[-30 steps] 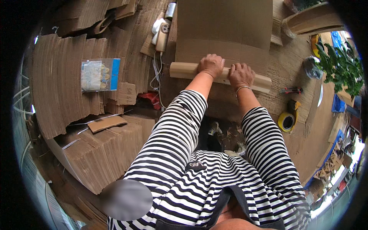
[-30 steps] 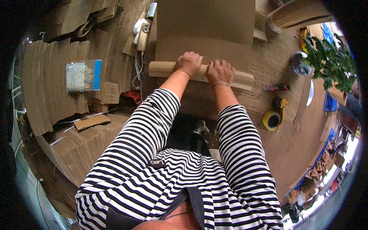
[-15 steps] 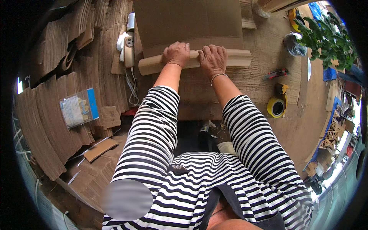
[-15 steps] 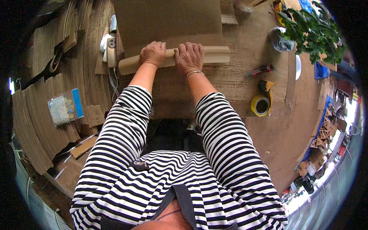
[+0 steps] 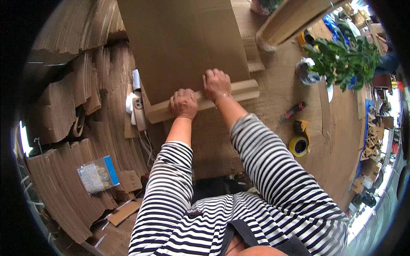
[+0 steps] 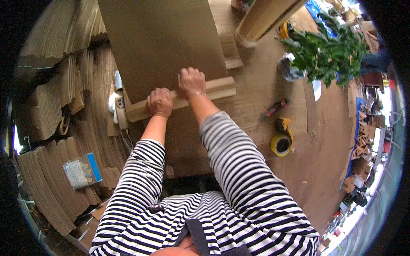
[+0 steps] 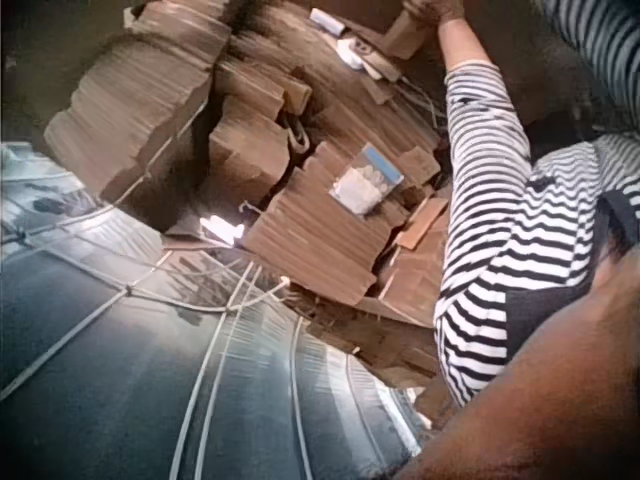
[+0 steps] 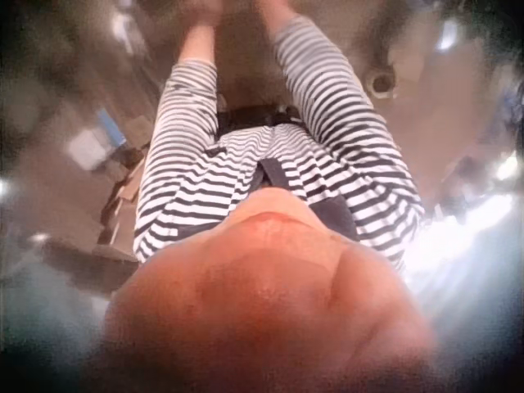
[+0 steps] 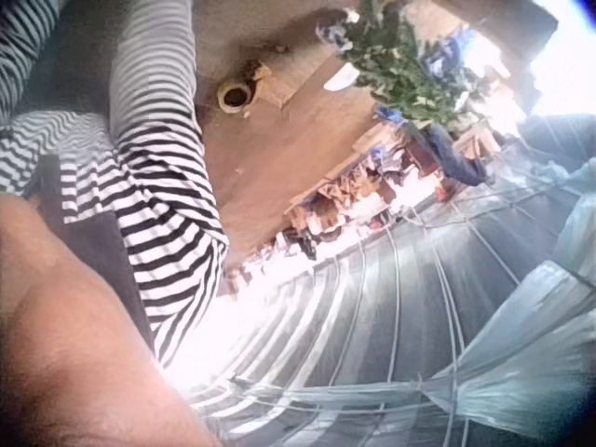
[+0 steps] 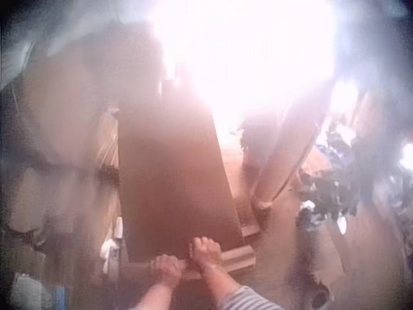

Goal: The person rolls a flat cardboard sheet around a cylindrical core to form a tube, then places a potted plant inside. They secure the tube with tape and add a cardboard end cap, taping it in place.

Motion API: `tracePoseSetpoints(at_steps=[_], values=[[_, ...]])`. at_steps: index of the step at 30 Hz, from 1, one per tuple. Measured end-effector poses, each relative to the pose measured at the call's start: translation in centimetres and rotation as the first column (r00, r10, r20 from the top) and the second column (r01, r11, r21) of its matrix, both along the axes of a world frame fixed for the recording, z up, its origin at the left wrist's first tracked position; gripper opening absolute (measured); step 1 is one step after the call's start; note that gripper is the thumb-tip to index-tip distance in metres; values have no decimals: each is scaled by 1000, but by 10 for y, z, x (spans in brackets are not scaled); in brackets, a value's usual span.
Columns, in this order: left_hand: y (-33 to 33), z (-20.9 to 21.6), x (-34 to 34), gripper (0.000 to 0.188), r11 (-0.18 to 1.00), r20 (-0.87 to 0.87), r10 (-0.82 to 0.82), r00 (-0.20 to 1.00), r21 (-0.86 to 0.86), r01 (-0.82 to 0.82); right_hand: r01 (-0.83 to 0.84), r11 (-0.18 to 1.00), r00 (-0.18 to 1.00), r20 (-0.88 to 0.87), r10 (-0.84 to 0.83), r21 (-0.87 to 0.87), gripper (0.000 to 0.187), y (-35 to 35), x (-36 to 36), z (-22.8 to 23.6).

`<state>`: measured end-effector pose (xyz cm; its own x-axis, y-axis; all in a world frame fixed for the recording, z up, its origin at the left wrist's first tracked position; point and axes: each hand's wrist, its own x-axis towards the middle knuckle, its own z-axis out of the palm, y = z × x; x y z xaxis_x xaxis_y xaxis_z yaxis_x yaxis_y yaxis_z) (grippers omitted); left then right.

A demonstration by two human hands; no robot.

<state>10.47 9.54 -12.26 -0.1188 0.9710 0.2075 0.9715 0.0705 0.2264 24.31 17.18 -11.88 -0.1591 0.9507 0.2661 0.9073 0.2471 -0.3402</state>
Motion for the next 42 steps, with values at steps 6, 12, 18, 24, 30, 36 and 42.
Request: tracePoseSetpoints(at_steps=[6,12,18,24,30,36,42], values=[[77,-4,-27,19,994,175,101,979,-68,-90,-159,971,987,43,154,180,15,7,-5,4],[56,-13,-23,18,995,199,44,979,82,-61,-109,993,981,157,115,-47,19,38,-17,4],[62,-13,-29,17,983,155,9,988,181,-38,-56,956,963,236,127,-288,31,76,-31,7],[93,1,-37,28,997,197,74,978,-18,-72,-331,879,916,107,387,-342,50,72,-12,26],[121,17,-40,36,972,188,116,975,-224,-73,-387,908,811,409,417,-160,54,56,0,32],[23,5,-8,33,984,189,-38,981,180,4,-451,892,809,405,427,-38,29,3,17,44],[-231,27,80,50,990,236,-132,963,-27,142,-503,824,782,271,562,-260,36,-210,114,57]])
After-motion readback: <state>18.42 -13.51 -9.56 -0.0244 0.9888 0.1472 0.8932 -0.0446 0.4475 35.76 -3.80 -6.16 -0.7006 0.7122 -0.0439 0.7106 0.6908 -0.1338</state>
